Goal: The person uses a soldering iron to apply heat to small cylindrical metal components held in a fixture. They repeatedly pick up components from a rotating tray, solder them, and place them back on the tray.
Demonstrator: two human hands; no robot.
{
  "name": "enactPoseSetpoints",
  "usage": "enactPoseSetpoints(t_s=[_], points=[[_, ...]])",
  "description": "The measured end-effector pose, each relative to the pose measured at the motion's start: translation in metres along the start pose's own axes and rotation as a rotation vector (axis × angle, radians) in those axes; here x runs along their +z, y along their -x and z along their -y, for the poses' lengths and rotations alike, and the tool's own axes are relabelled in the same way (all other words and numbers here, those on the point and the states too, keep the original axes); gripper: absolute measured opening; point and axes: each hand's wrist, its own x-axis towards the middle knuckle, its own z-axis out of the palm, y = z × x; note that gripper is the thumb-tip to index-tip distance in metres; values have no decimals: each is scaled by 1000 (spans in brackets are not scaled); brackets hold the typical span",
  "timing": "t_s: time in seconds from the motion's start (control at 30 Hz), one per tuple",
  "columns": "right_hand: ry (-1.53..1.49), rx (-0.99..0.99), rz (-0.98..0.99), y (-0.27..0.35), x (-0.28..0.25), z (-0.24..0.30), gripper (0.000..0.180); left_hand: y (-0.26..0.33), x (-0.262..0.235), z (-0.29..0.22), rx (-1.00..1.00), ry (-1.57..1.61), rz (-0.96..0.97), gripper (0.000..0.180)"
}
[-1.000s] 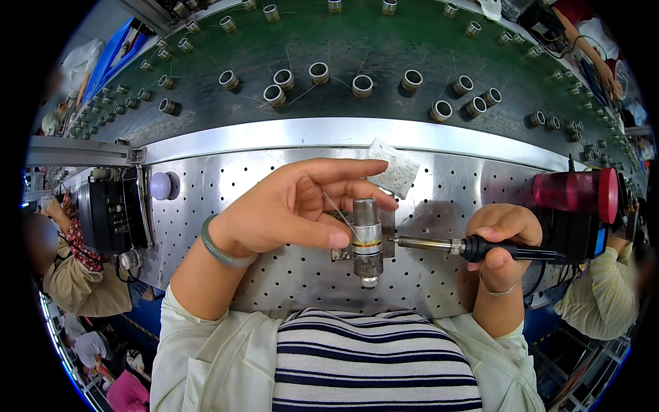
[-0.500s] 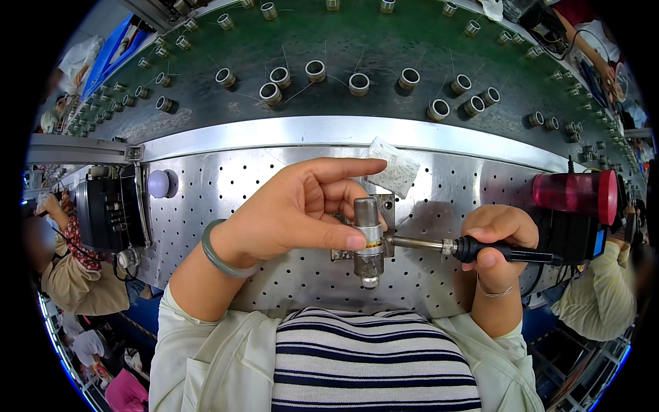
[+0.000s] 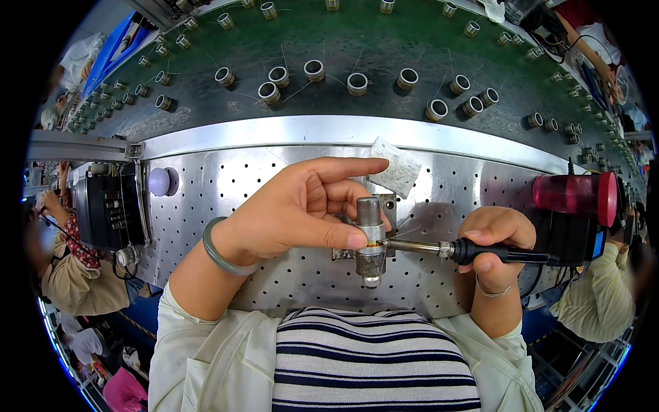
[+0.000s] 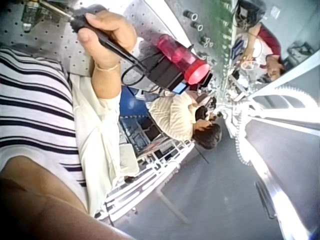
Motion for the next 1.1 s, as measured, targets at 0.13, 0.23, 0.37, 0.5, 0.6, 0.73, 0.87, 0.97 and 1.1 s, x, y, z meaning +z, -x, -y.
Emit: enactPoseSetpoints(t_s=[0.13,0.23,0.37,0.5,0.6,0.73,0.87,0.97,1.1], points=[[63,-32,44,0,-5,-1,24,0,0,0,2,1,9,81],[110,-63,66,0,-5,0,25,0,1,0,10,6,11,81],[92,-61,68,1,-5,0,24,0,5,-1,-9,-25,-13,80],[13,-41,21,-1,-3,2,25,1,6,0,10,-29,-19,79],[31,-37,26,0,-4,1,25,1,6,0,8,-28,-21,79],[62,-35,27,1,-5,0,25,1,6,0,9,-38,-19,80],[110,-56,49,1,-8,0,23,-2,8,0,9,-31,-16,80],[39,-49,-17,1,-7,3,22,-2,7,1,20,-24,-5,80],[0,-61,-144,0,-10,7,25,-7,-5,0,99,3,43,77]])
